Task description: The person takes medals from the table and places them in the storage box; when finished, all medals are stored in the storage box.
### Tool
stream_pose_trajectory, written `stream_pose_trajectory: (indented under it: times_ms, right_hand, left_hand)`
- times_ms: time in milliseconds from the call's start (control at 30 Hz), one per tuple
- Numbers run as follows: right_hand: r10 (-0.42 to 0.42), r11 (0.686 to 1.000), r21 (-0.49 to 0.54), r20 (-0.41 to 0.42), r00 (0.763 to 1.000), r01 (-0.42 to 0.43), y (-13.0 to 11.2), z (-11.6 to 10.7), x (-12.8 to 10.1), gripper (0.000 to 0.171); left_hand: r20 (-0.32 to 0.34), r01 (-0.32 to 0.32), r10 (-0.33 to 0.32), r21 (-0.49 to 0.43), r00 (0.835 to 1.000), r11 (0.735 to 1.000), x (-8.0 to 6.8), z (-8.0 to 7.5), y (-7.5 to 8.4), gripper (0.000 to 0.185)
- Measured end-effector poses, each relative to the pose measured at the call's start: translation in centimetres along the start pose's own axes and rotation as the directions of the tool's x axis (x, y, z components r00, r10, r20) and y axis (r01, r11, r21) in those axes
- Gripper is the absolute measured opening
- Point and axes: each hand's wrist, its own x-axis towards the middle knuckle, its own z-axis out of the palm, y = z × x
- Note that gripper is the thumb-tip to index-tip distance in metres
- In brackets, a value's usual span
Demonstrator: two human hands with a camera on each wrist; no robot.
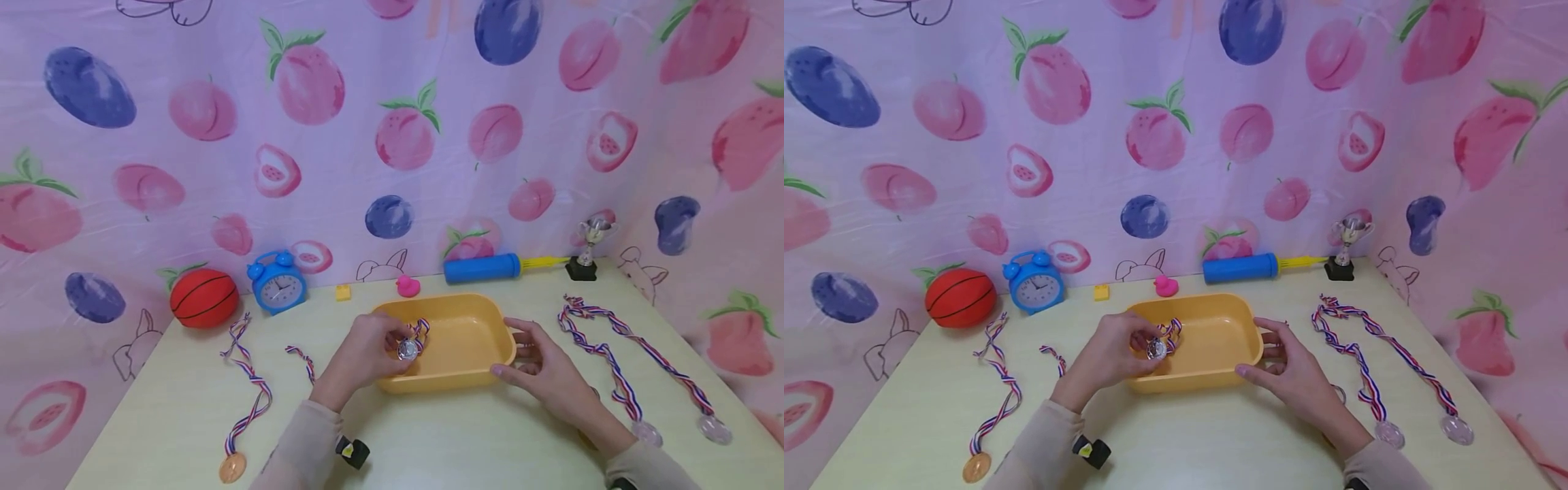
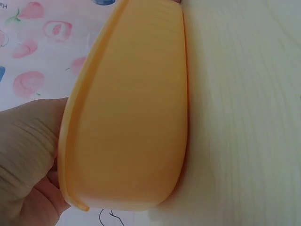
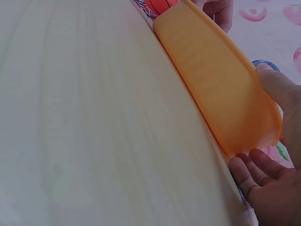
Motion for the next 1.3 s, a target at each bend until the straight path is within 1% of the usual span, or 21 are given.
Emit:
stream_pose_trajectory:
  times_ms: [100, 167, 433, 500, 700, 833, 933, 1000, 1233, 1300]
  right_hand:
    - [-0.002, 1.0, -0.001, 0.0, 1.0, 0.002, 0.0, -0.1, 0.0, 0.09]
    - [-0.003, 1.0, -0.001, 0.0, 1.0, 0.003, 0.0, -0.2, 0.0, 0.09]
    - [-0.022, 1.0, 0.003, 0.003, 1.0, 0.022, 0.0, -0.3, 0.1, 0.089]
    - [-0.023, 1.0, 0.0, 0.004, 1.0, 0.023, -0.1, -0.3, 0.1, 0.088]
    - [-0.019, 1.0, -0.016, 0.001, 1.0, 0.019, -0.1, -0.3, 0.1, 0.087]
    - [-0.012, 1.0, -0.014, 0.0, 1.0, 0.012, -0.1, -0.2, 0.1, 0.088]
    - [-0.004, 1.0, -0.009, 0.001, 1.0, 0.004, 0.0, -0.1, 0.1, 0.089]
    - [-0.001, 1.0, -0.008, 0.003, 1.0, 0.001, 0.1, -0.1, 0.1, 0.09]
    - [-0.004, 1.0, -0.005, 0.001, 1.0, 0.004, 0.3, 0.0, 0.1, 0.09]
    - [0.003, 1.0, -0.007, 0.0, 1.0, -0.003, 0.2, 0.0, 0.1, 0.091]
  left_hand:
    - [0.024, -0.015, 0.014, 0.022, 1.0, 1.0, 0.3, 0.1, 0.0, 0.031]
    - [0.032, -0.013, 0.012, 0.029, 0.999, 0.999, 0.4, 0.1, 0.0, 0.031]
    - [0.081, 0.053, -0.057, 0.05, 0.995, 0.997, 0.9, 0.2, 0.2, 0.033]
    - [0.093, 0.068, -0.071, 0.038, 0.993, 0.997, 0.9, 0.2, 0.2, 0.033]
    - [0.116, 0.087, -0.088, 0.007, 0.989, 0.996, 0.9, 0.1, 0.3, 0.034]
    - [0.141, 0.076, -0.076, 0.011, 0.987, 0.997, 1.0, 0.2, 0.3, 0.037]
    - [0.146, 0.041, -0.044, 0.024, 0.988, 0.999, 1.1, 0.3, 0.2, 0.038]
    - [0.144, 0.03, -0.033, 0.024, 0.989, 0.999, 1.1, 0.4, 0.1, 0.038]
    - [0.138, 0.022, -0.026, 0.029, 0.99, 0.999, 1.0, 0.2, 0.1, 0.05]
    - [0.138, 0.025, -0.028, 0.02, 0.99, 0.999, 1.0, 0.1, 0.1, 0.05]
